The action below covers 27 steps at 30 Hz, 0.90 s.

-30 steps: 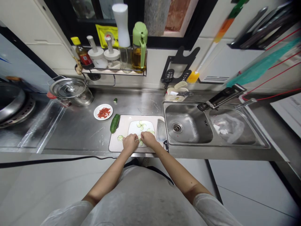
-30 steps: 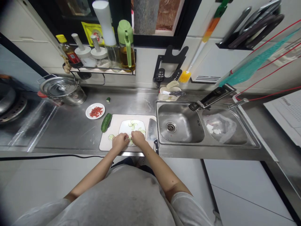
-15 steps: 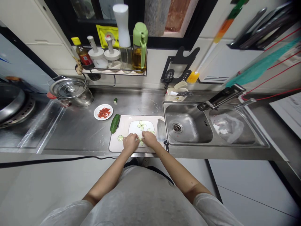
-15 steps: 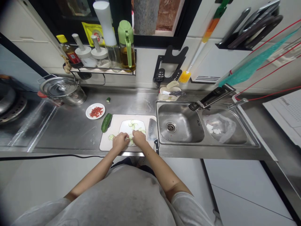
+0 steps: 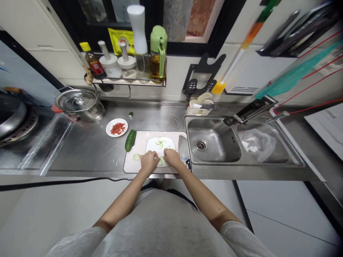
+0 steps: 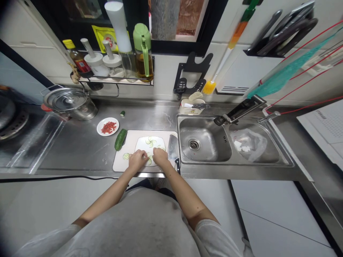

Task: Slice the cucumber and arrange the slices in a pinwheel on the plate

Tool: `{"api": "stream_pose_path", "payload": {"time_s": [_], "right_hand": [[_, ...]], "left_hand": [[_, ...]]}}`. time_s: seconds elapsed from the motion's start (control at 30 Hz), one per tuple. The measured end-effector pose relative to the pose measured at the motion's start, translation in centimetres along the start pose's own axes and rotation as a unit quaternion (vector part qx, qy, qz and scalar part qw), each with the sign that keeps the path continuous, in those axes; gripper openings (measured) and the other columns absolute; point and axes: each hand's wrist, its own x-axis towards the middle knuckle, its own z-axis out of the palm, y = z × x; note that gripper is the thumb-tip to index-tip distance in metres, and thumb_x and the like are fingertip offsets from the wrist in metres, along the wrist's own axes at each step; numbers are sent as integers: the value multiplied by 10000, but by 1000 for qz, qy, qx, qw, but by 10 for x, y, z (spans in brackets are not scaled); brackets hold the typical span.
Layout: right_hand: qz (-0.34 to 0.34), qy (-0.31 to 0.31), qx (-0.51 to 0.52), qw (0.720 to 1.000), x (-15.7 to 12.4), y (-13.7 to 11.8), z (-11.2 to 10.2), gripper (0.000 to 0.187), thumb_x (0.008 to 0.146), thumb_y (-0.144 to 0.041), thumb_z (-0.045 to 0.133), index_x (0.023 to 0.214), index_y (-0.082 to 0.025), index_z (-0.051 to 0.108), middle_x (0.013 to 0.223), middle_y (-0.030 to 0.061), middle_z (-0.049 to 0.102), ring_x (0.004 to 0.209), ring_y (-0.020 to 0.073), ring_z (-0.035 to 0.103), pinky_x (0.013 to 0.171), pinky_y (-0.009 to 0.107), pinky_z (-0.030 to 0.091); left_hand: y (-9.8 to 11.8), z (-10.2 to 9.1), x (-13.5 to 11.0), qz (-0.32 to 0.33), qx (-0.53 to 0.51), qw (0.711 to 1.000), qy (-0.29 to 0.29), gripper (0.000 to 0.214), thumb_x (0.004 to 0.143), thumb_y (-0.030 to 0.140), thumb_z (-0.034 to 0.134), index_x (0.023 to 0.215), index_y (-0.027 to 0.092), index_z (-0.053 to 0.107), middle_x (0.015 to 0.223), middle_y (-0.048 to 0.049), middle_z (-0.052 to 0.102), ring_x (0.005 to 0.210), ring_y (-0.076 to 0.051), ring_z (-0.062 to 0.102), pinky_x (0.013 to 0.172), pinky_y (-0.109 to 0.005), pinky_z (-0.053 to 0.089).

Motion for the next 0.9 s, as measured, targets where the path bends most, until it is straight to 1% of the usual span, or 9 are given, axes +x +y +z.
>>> {"api": "stream_pose_path", "payload": {"time_s": [0.37,0.6,0.77,0.9], "right_hand": [[-1,-1,-2,1000,1,0,5,163,883,-241,522,1025,-195,588,1030,100,648,981,207,587,746,278,411],[-8,16,-1,1000,-1,1,5,216,918,-250,434,1042,-178,596,1058,111,653,986,209,584,733,278,403],[-4,23,3,1000,-2,2,4,230,920,-251,421,1045,-174,598,1057,101,662,982,193,582,726,262,391],[-4,27,6,1000,-4,2,3,236,920,-248,412,1030,-169,606,1046,101,664,980,200,583,711,264,384]], "left_hand": [[-3,5,2,2,2,1000,2,169,831,378,568,853,229,644,957,-44,636,934,-222,577,849,-359,322],[-2,3,1,3,6,1000,3,170,833,373,564,863,228,647,969,-47,640,928,-222,582,849,-362,328],[-2,5,2,-3,9,1000,0,179,833,381,569,882,230,652,985,-47,638,942,-219,580,860,-361,325],[-1,4,2,-6,14,1000,-1,179,833,382,567,870,229,650,985,-44,637,936,-217,582,863,-362,324]]}}
